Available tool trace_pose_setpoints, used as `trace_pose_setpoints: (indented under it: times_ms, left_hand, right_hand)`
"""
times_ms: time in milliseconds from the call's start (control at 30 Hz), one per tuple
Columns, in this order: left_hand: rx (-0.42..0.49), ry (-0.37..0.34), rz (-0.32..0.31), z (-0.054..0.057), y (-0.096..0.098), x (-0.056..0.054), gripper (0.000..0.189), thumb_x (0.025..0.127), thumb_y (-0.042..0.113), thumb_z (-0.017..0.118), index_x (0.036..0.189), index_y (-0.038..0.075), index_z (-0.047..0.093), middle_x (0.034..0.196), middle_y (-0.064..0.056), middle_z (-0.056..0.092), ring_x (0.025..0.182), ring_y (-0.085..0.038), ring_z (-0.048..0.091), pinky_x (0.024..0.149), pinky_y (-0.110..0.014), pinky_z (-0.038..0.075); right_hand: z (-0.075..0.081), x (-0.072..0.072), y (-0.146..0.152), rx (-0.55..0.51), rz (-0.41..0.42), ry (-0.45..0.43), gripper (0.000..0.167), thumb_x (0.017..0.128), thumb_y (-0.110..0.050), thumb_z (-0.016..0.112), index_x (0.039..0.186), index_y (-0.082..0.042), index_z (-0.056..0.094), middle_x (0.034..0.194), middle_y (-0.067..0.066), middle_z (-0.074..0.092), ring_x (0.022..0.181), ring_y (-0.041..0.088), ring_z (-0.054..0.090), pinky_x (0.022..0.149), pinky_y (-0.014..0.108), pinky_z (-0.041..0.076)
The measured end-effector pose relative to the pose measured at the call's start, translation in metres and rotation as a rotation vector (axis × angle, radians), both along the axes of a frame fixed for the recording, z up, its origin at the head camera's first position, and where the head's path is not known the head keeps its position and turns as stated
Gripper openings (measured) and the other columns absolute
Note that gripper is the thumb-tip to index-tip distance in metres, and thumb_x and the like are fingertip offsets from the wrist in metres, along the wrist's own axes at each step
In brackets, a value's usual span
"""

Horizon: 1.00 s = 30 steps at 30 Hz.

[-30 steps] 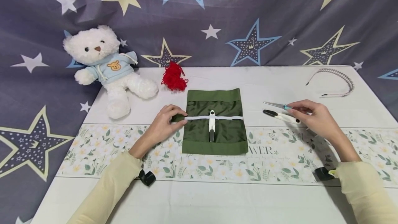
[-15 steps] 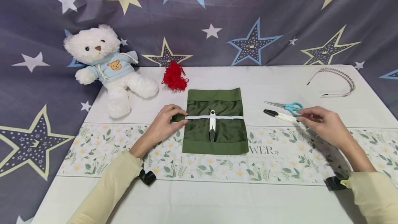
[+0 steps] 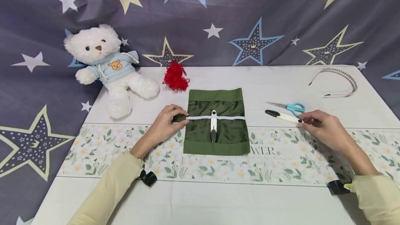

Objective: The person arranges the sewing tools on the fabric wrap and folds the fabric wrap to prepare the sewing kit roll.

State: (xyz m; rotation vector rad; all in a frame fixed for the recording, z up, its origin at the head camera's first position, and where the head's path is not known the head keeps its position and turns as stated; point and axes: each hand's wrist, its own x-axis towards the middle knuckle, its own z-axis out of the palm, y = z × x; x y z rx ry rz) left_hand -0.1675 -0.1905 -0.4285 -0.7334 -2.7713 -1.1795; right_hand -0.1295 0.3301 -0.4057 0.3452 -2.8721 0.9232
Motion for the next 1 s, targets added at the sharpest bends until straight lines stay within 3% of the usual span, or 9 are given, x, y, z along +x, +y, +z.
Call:
trace_pose_setpoints:
  times_ms: [333,500,667,733,900,1000]
  left_hand:
    - [-0.005,0.003,0.005,0.0005,-0.0002,0.0006,0.023,0.098,0.025,0.076,0.118,0.014,0.076,0.124,-0.005,0.062,0.114,-0.026,0.052,0.086,-0.045,0.044]
    - [-0.005,0.008,0.001,0.0005,-0.0001,0.0001,0.023,0.098,0.024,0.075,0.118,0.013,0.076,0.124,-0.005,0.062,0.114,-0.026,0.052,0.085,-0.045,0.044]
    - [-0.006,0.011,0.001,0.0004,0.0003,-0.0003,0.022,0.098,0.024,0.075,0.118,0.013,0.076,0.124,-0.005,0.062,0.114,-0.026,0.052,0.085,-0.044,0.044]
    - [-0.006,0.010,0.001,0.0005,0.0004,-0.0003,0.022,0.098,0.024,0.075,0.118,0.013,0.076,0.124,-0.005,0.062,0.113,-0.026,0.052,0.084,-0.044,0.044]
    - [-0.006,0.011,0.002,0.0006,0.0004,0.0000,0.022,0.098,0.024,0.076,0.117,0.013,0.076,0.123,-0.005,0.062,0.112,-0.026,0.052,0.083,-0.044,0.044]
    - [-0.007,0.012,0.003,0.0004,0.0004,0.0001,0.022,0.098,0.023,0.076,0.117,0.013,0.076,0.123,-0.005,0.062,0.112,-0.026,0.052,0.084,-0.044,0.044]
  right_hand:
    - [-0.0052,-0.0016,-0.0020,0.068,-0.014,0.051,0.018,0.091,-0.005,0.079,0.108,-0.001,0.075,0.099,0.010,0.065,0.078,0.008,0.053,0.065,0.017,0.042]
    - [-0.0042,-0.0004,-0.0025,0.055,-0.020,0.054,0.017,0.092,-0.006,0.079,0.108,-0.001,0.075,0.100,0.011,0.066,0.082,0.009,0.056,0.068,0.012,0.041]
    - [-0.0018,0.0019,-0.0031,0.010,-0.032,0.047,0.018,0.094,-0.004,0.076,0.112,0.001,0.073,0.108,0.017,0.067,0.095,0.027,0.064,0.075,0.005,0.039]
    - [-0.0005,0.0028,-0.0031,-0.009,-0.037,0.052,0.018,0.095,-0.003,0.075,0.113,0.001,0.072,0.110,0.019,0.067,0.098,0.021,0.063,0.077,0.004,0.038]
    - [0.0024,0.0036,-0.0030,-0.051,-0.049,0.054,0.022,0.099,-0.006,0.071,0.119,0.001,0.070,0.110,0.021,0.069,0.093,-0.014,0.049,0.075,0.006,0.040]
    - [0.0033,0.0042,-0.0031,-0.065,-0.060,0.044,0.024,0.101,-0.008,0.069,0.123,0.000,0.069,0.108,0.022,0.070,0.091,-0.017,0.047,0.071,0.009,0.041]
